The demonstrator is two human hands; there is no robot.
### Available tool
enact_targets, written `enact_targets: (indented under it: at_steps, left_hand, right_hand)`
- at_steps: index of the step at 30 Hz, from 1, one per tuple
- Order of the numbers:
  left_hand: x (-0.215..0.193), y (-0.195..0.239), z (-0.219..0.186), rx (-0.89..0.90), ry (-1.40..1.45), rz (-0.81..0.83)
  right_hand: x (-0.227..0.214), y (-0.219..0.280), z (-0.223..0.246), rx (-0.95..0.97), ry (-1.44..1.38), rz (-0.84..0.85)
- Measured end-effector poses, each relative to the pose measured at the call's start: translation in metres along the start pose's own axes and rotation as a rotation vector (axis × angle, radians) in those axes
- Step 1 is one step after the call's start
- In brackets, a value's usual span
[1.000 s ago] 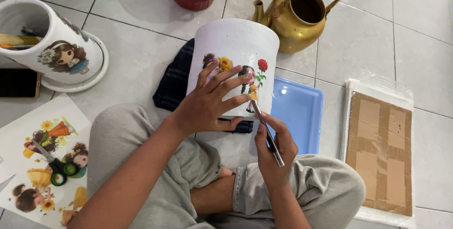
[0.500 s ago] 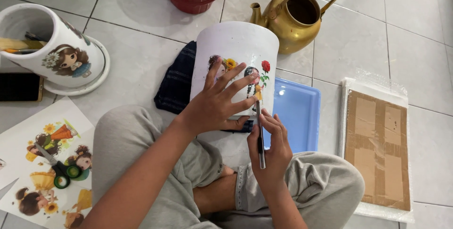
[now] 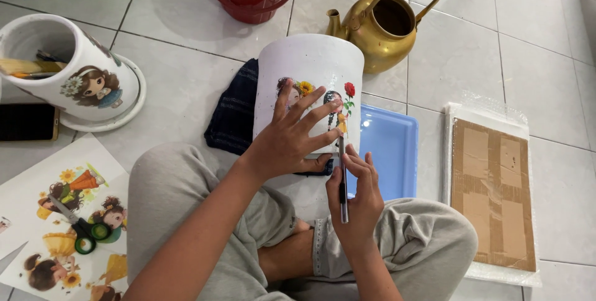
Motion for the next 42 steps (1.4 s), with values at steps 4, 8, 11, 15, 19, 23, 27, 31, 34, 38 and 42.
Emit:
enact_targets:
  at_steps: [4, 8, 11, 15, 19, 23, 27, 31, 34, 38, 42]
  left_hand:
    - [0.0005, 0.0008, 0.0005, 0.002, 0.014, -0.005]
    - [0.0003, 0.0009, 0.001, -0.007, 0.026, -0.015]
    - [0.0004, 0.0014, 0.0011, -0.002, 0.019, -0.016]
    - [-0.0009, 0.0002, -0.0001, -0.003, 0.011, -0.018]
    - [-0.0016, -0.0001, 0.0, -0.004, 0.027, -0.023]
    - [-0.0015, 0.0001, -0.0003, -0.003, 0.02, -0.021]
    - [-0.001, -0.0001, 0.0001, -0.008, 0.036, -0.022]
    - [-0.0014, -0.0003, -0.0004, -0.004, 0.027, -0.02]
    - [-0.0005, 0.0004, 0.0004, -0.01, 0.03, -0.012]
    - [-0.0009, 0.001, 0.0002, -0.001, 0.018, -0.017]
    - [-0.0007, 0.0007, 0.0, -0.002, 0.018, -0.025]
  right_hand:
    - [0.0016, 0.0013, 0.0017, 0.012, 0.012, -0.002]
    - [0.0028, 0.0019, 0.0033, 0.01, 0.019, -0.002]
    - [0.0038, 0.0024, 0.004, 0.012, 0.02, -0.001]
    - [0.0039, 0.0039, 0.0043, 0.019, 0.016, 0.004]
    - [0.0036, 0.0042, 0.0057, 0.022, 0.028, 0.001]
    - [0.0048, 0.0057, 0.0051, 0.029, 0.054, -0.001]
    - [0.0062, 0.0083, 0.0031, 0.027, 0.083, -0.005]
    - [0.0064, 0.0084, 0.005, 0.031, 0.08, -0.006]
    - [0.006, 0.0084, 0.0047, 0.033, 0.095, -0.016]
    - [0.0063, 0.0082, 0.0061, 0.029, 0.087, -0.009]
    - [0.006, 0.0084, 0.0059, 0.032, 0.091, -0.02]
Point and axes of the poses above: each hand's wrist, its own y-axis away from the middle knuckle, its own x-axis out of the palm, z = x × y, the point moved 9 cm from there along -y, towards the middle knuckle, and after that the axes turned 5 degrees about x, right-handed, at the moved point
